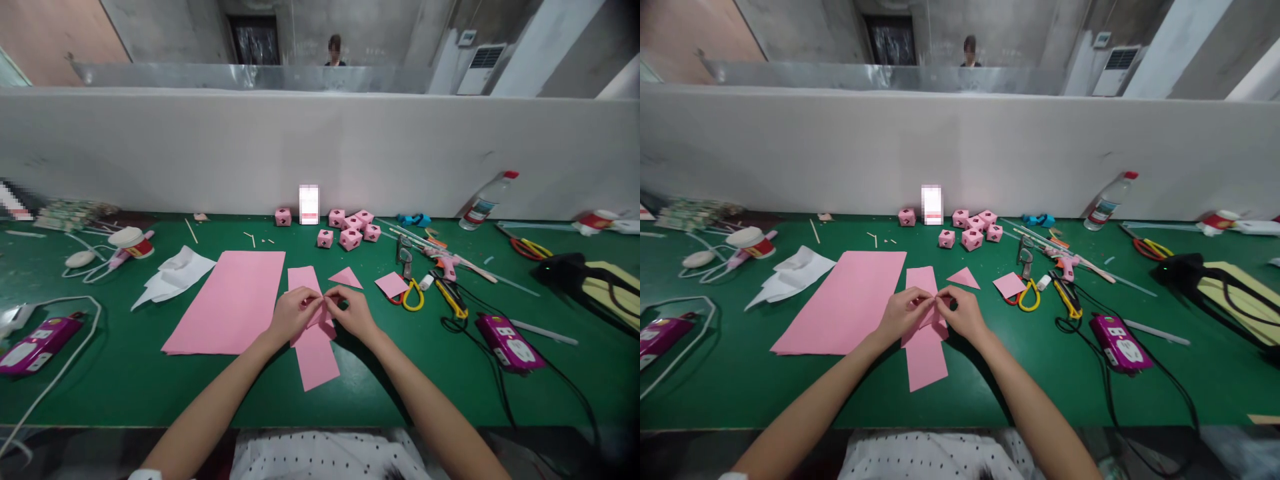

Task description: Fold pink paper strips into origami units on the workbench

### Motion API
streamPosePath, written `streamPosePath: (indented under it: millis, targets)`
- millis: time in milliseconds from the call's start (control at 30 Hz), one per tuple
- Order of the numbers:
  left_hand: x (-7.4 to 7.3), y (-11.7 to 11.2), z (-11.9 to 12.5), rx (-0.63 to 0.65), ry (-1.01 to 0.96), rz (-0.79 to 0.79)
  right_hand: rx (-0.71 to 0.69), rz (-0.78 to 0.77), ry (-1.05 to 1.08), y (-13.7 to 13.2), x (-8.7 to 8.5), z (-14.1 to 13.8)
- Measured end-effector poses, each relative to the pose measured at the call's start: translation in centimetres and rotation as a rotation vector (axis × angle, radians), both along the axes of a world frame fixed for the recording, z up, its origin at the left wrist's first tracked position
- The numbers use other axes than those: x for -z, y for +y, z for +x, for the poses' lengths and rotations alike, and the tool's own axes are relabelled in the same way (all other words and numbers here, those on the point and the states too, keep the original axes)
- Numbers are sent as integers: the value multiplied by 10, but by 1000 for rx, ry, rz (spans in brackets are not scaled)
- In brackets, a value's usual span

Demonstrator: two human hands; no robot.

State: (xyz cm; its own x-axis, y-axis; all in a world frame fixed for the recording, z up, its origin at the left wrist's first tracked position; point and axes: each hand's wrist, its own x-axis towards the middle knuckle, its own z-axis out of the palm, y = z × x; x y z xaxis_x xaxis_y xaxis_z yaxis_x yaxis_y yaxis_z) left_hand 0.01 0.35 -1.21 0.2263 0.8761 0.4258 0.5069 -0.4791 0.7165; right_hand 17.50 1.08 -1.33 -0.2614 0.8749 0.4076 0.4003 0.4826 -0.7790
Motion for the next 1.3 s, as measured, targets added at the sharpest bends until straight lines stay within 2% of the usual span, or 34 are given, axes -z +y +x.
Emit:
streamPosePath:
  millis: [433, 567, 700, 900, 1100, 1300]
  targets:
    - [-6, 0, -2, -7, -55, -5, 292, 7, 51, 12, 0, 15]
    - [-6, -1, -1, -7, -75, -12, 164, -21, 107, 10, -4, 13]
    - [-6, -1, 1, -13, -65, -25, 15, -18, 39, 3, -3, 5]
    - [-5, 0, 2, 17, -28, -11, -9, 27, -72, -3, 1, 1]
    - [-5, -3, 4, -53, 14, 23, -28, 67, -146, -9, 0, -3]
    - [-7, -1, 1, -114, -1, 68, 51, 70, -85, -4, -3, 4]
